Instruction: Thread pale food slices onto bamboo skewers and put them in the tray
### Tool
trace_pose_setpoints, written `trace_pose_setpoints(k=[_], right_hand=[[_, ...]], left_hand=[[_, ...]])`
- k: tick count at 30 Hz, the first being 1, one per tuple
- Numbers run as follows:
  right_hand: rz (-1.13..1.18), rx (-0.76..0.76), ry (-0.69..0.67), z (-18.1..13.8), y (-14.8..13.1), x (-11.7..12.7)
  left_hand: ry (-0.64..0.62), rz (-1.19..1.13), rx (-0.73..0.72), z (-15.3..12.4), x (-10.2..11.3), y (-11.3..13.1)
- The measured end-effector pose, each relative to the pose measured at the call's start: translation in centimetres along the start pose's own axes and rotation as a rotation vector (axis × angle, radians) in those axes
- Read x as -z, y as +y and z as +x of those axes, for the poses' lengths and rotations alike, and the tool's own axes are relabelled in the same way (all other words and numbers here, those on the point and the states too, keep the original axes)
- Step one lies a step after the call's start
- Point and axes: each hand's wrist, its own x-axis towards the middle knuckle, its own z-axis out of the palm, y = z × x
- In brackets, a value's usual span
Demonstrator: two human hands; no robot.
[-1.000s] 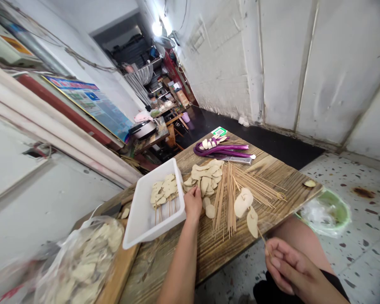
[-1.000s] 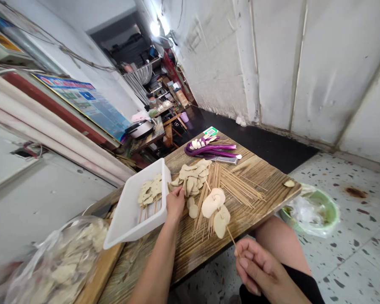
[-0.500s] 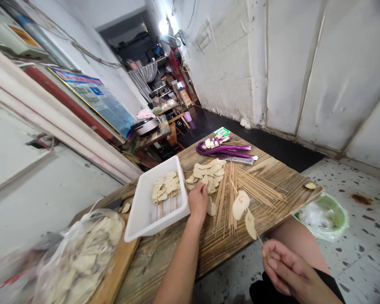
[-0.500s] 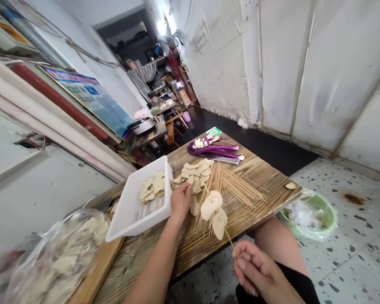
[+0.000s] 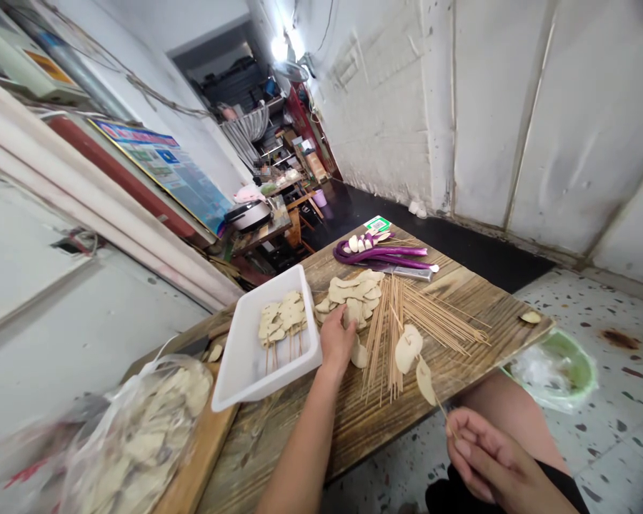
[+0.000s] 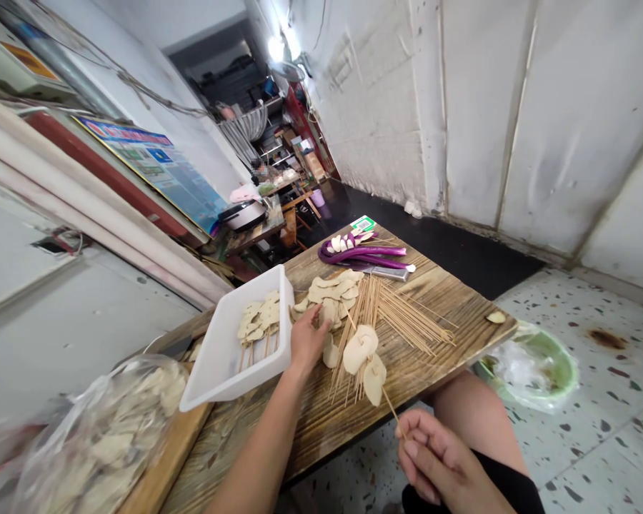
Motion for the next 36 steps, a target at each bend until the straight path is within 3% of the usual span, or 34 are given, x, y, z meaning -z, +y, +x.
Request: trace_pose_setpoints(k=[5, 13, 21, 25, 31, 33, 36], right_hand=[[0.006, -0.005, -0.001, 0.1, 0.4, 0.2], [-0.004, -0.034, 0.005, 0.1, 0.3, 0.1], [-0.014, -0.030, 0.021, 0.0, 0.3, 0.1], [-0.010, -0.044, 0.034, 0.1, 0.4, -0.1], [-0.004, -0.072, 0.059, 0.1, 0.7, 0.0], [-0.005, -0.071, 0.062, 0.1, 0.7, 0.1], [-0.005, -0.061, 0.067, 0.1, 0.7, 0.2]], left_hand=[[0.034, 0.130, -0.078, 0.3, -0.7, -0.4], [0.186, 0.152, -0.293, 0.2, -0.5, -0.1], [0.129, 0.247, -0.430, -0.1, 0.4, 0.5], [0.101, 0.278, -0.415, 0.0, 0.1, 0.3], [0.084, 0.241, -0.542, -0.1, -0.4, 0.2], [0.083, 0.172, -0.510, -0.4, -0.3, 0.5], [0.072, -0.045, -0.316, -0.6, -0.1, 1.3]])
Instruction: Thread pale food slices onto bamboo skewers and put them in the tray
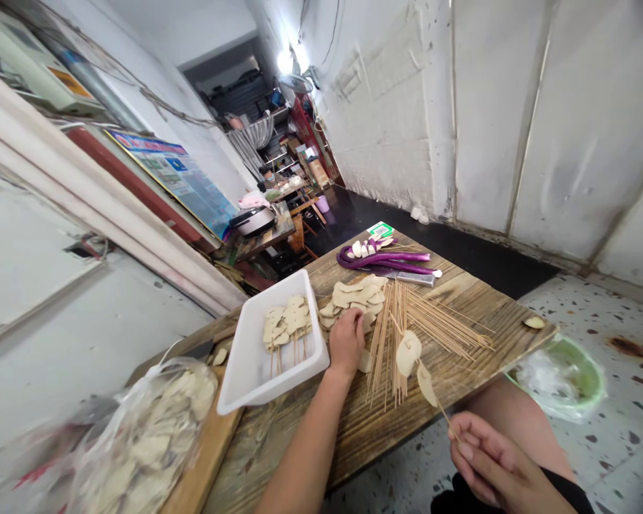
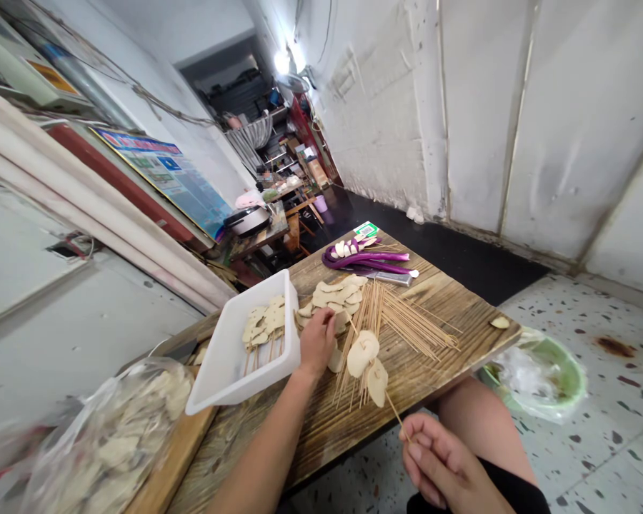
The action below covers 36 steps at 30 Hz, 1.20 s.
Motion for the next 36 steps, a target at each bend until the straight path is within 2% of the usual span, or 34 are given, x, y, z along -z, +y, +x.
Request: trace_pose_setpoints(k=[3, 5, 8, 11, 14, 17, 21, 23, 26, 29, 31, 34, 36], right_hand=[[0.001, 0.001, -0.001, 0.0, -0.1, -0.1], [0.000, -0.001, -0.001, 0.0, -0.1, -0.2], [-0.010, 0.019, -0.019, -0.1, -0.2, -0.4], [-0.021, 0.029, -0.057, -0.3, -0.4, -0.8], [-0.046, 0.005, -0.066, -0.5, -0.7, -1.3], [-0.066, -0.040, -0.069, -0.6, -0.3, -1.7], [-0.141, -0.129, -0.062, -0.3, 0.9, -2.7], [-0.199, -0.172, -0.086, 0.0, 1.5, -3.8], [-0.264, -0.222, -0.129, 0.3, 2.1, -5.5], [-0.320, -0.245, -0.156, 0.3, 2.3, -6.8], [-0.360, -0.245, -0.166, 0.3, 2.2, -7.2], [-0.400, -0.240, -0.148, 0.3, 2.0, -7.5], [-0.418, -0.241, -0.126, 0.3, 1.8, -7.4]], left_hand=[[0.052, -0.376, 0.265, 0.3, 0.6, 1.0], [0.030, -0.664, 0.425, 0.4, 1.3, 1.9], [-0.118, -1.010, 0.641, -0.4, 3.2, 3.4], [-0.278, -1.093, 0.740, -2.5, 5.5, 4.1], [-0.354, -0.859, 0.651, -5.4, 8.0, 3.0], [-0.410, -0.502, 0.530, -8.4, 10.5, 0.2], [-0.352, -0.192, 0.349, -12.5, 13.0, -3.6], [-0.310, -0.156, 0.250, -14.6, 13.4, -4.6], [-0.206, -0.186, 0.142, -16.9, 12.9, -5.1], [-0.092, -0.214, 0.065, -17.9, 11.9, -5.0], [-0.068, -0.225, 0.028, -18.0, 11.5, -4.9], [-0.089, -0.273, 0.023, -17.8, 11.3, -4.8], [-0.065, -0.315, 0.112, -17.6, 11.4, -4.7]])
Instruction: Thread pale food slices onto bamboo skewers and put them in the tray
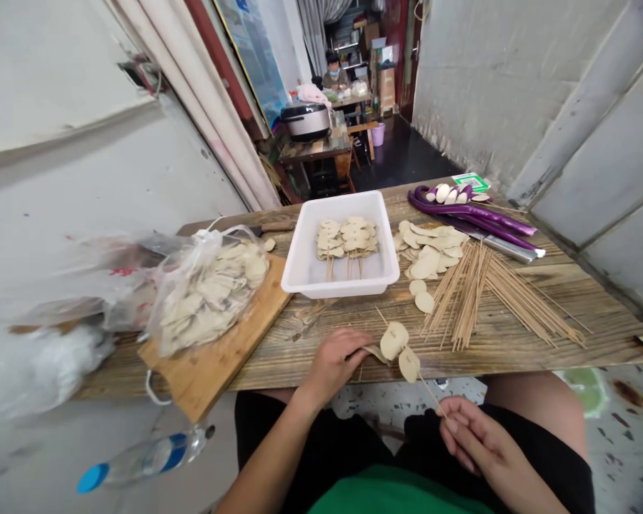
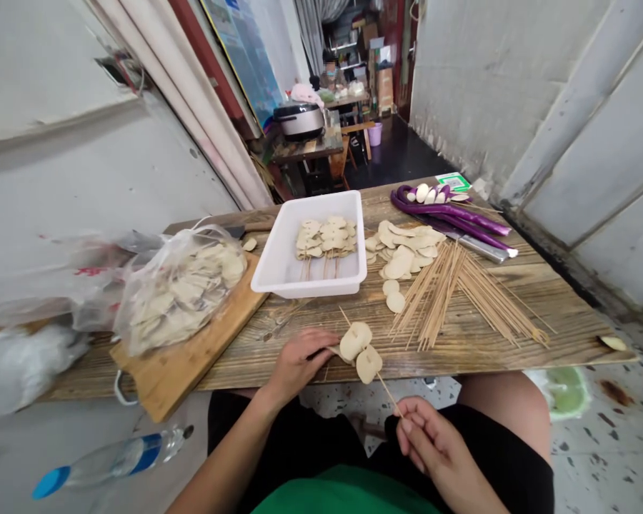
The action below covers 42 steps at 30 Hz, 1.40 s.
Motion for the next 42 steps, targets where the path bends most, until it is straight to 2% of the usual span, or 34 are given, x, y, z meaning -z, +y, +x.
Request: trace_pose_setpoints(k=[3, 5, 8, 12, 18, 22, 29, 37, 42], right_hand=[[-0.028, -0.007, 0.043, -0.2, 0.3, 0.3], [-0.080, 0.016, 0.081, -0.4, 0.8, 0.5], [-0.256, 0.130, 0.137, -0.7, 1.5, 0.9], [-0.534, 0.272, 0.137, -1.1, 2.0, 0.9], [-0.691, 0.330, 0.158, -2.0, 1.5, 0.3], [-0.682, 0.336, 0.220, -2.2, 0.9, 0.0], [-0.613, 0.304, 0.215, -2.1, 0.8, -0.3], [-0.706, 0.272, 0.095, -2.0, 1.2, -0.2], [-0.724, 0.290, 0.078, -1.9, 1.5, -0.2]], left_hand=[[0.085, -0.076, 0.272, 0.3, 0.3, 0.2], [0.060, -0.096, 0.423, 0.7, 0.8, 0.1], [-0.010, -0.059, 0.497, 1.1, 1.6, -0.4], [-0.008, -0.110, 0.571, 1.0, 1.9, -1.1], [0.062, -0.041, 0.536, 0.9, 1.1, -0.9], [0.084, -0.037, 0.536, 1.0, 0.9, -0.6], [0.086, -0.037, 0.490, 0.6, 0.9, -0.9], [0.092, -0.001, 0.501, 0.5, 0.8, -1.0], [0.086, 0.026, 0.492, 0.3, 0.8, -0.8]])
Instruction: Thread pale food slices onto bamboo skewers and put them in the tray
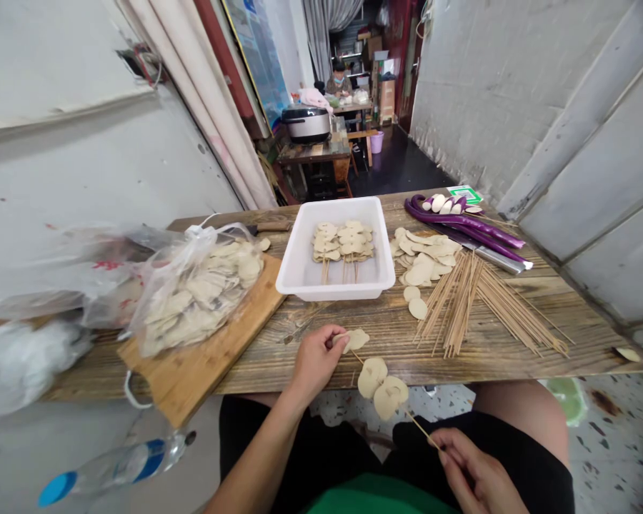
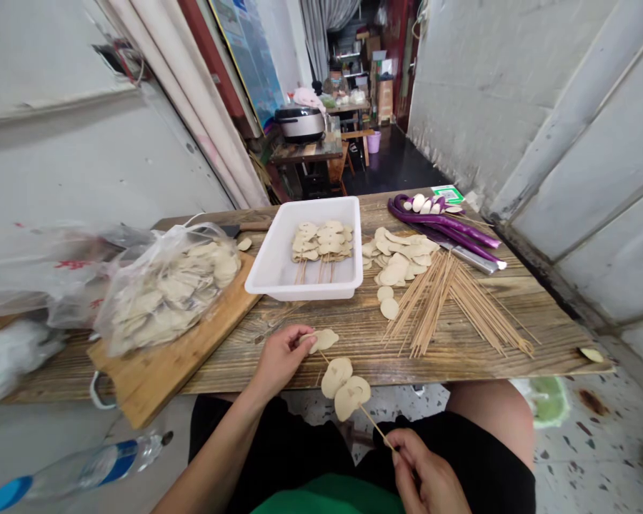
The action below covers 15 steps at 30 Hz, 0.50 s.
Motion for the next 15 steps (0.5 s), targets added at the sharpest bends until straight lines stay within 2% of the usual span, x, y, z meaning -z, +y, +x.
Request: trace_pose_setpoints(k=[12, 15], right_hand=[[0.101, -0.034, 0.103, 0.20, -0.43, -0.65], [0.114, -0.045, 0.075, 0.41, -0.63, -0.66]], left_hand=[[-0.004, 0.054, -0.053, -0.72, 0.32, 0.69], [0.004, 0.052, -0.038, -0.72, 0.16, 0.48]])
